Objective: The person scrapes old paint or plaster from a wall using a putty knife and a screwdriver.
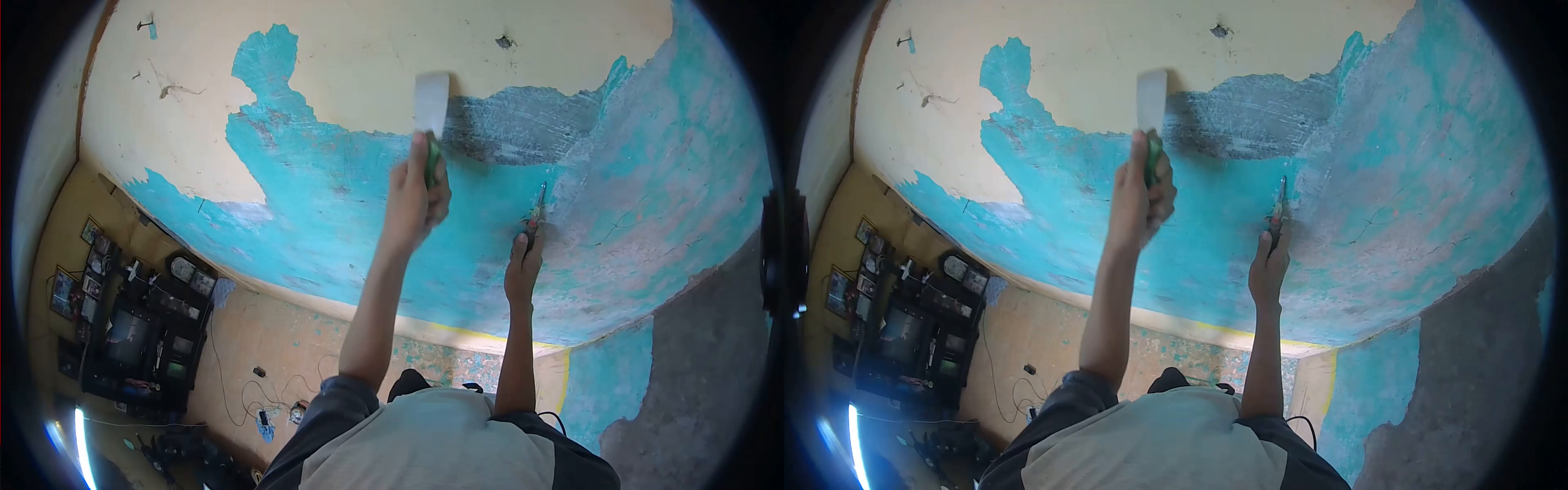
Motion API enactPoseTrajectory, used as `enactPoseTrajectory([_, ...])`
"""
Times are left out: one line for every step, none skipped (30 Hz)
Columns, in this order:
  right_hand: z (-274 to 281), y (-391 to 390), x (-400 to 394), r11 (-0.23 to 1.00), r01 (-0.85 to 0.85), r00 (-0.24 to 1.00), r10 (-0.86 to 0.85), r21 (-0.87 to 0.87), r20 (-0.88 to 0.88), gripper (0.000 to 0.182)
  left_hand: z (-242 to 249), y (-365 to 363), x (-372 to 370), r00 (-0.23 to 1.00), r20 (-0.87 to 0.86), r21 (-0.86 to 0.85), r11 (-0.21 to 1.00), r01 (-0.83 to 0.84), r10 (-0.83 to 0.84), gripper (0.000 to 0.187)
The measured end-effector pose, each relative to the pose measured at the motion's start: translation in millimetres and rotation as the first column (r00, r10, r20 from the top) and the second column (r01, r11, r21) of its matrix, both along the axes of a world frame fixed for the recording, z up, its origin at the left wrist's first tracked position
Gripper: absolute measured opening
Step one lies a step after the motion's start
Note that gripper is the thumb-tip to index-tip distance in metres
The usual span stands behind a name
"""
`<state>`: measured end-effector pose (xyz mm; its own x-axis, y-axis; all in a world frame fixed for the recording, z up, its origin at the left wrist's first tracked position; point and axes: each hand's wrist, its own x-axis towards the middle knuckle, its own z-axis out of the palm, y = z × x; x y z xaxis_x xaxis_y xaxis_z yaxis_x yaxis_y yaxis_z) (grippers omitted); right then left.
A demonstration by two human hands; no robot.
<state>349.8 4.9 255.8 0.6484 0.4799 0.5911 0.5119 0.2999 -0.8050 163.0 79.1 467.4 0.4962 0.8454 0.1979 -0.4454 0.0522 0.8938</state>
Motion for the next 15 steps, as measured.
enactPoseTrajectory([3,-1,-2,1.0,0.006,1.0,-0.006,0.004,0.007,0.036,0,0,-3,1.0,-0.001,-0.004,1.0,-0.001,0.001,0.055])
enactPoseTrajectory([7,-2,-1,1.0,0.012,1.0,-0.012,0.011,0.018,0.037,0,1,-4,1.0,-0.012,-0.01,1.0,-0.005,0.005,0.055])
enactPoseTrajectory([7,-2,1,1.0,0.011,1.0,-0.012,0.012,0.022,0.037,0,1,-4,1.0,-0.023,-0.014,1.0,-0.008,0.008,0.056])
enactPoseTrajectory([4,-3,2,1.0,0.006,0.999,-0.007,0.008,0.032,0.039,-19,0,-1,1.0,-0.004,-0.027,1.0,-0.002,0.002,0.056])
enactPoseTrajectory([3,-1,3,1.0,0.003,0.999,-0.004,0.01,0.041,0.04,-35,-5,5,1.0,0.004,-0.108,0.994,-0.019,0.019,0.055])
enactPoseTrajectory([2,0,4,1.0,0.008,0.999,-0.009,0.018,0.04,0.04,-43,-15,6,1.0,0.014,-0.117,0.993,0.02,-0.019,0.055])
enactPoseTrajectory([0,1,5,1.0,-0.004,0.999,0.004,0.015,0.047,0.042,-48,-19,7,0.998,0.023,-0.128,0.99,0.061,-0.059,0.055])
enactPoseTrajectory([-1,1,7,1.0,-0.017,0.998,0.017,0.009,0.055,0.044,-48,-16,8,0.998,0.021,-0.126,0.99,0.066,-0.064,0.055])
enactPoseTrajectory([-3,0,8,1.0,-0.014,0.998,0.014,0.006,0.055,0.044,-41,-13,9,0.999,0.009,-0.1,0.994,0.034,-0.034,0.055])
enactPoseTrajectory([-4,0,9,1.0,-0.001,0.998,0.001,-0.003,0.059,0.045,-32,-10,8,1.0,-0.002,-0.076,0.997,-0.001,0.0,0.056])
enactPoseTrajectory([-4,1,9,1.0,0.009,0.998,-0.008,-0.012,0.061,0.046,-20,-8,5,1.0,0.009,-0.024,1.0,-0.016,0.016,0.056])
enactPoseTrajectory([-2,1,7,1.0,0.004,0.998,-0.003,-0.015,0.059,0.046,-10,-5,3,1.0,0.008,-0.032,0.999,-0.001,0.001,0.056])
enactPoseTrajectory([0,0,4,1.0,0.003,0.999,-0.002,-0.013,0.045,0.046,-5,-4,1,1.0,0.005,-0.042,0.999,0.014,-0.014,0.056])
enactPoseTrajectory([2,-1,4,1.0,0.001,0.999,-0.001,-0.011,0.034,0.045,-11,-7,1,1.0,0.006,-0.046,0.999,0.009,-0.009,0.056])
enactPoseTrajectory([2,-2,4,1.0,-0.003,0.999,0.003,-0.01,0.037,0.045,-21,-12,3,1.0,-0.014,-0.086,0.996,-0.003,0.002,0.055])
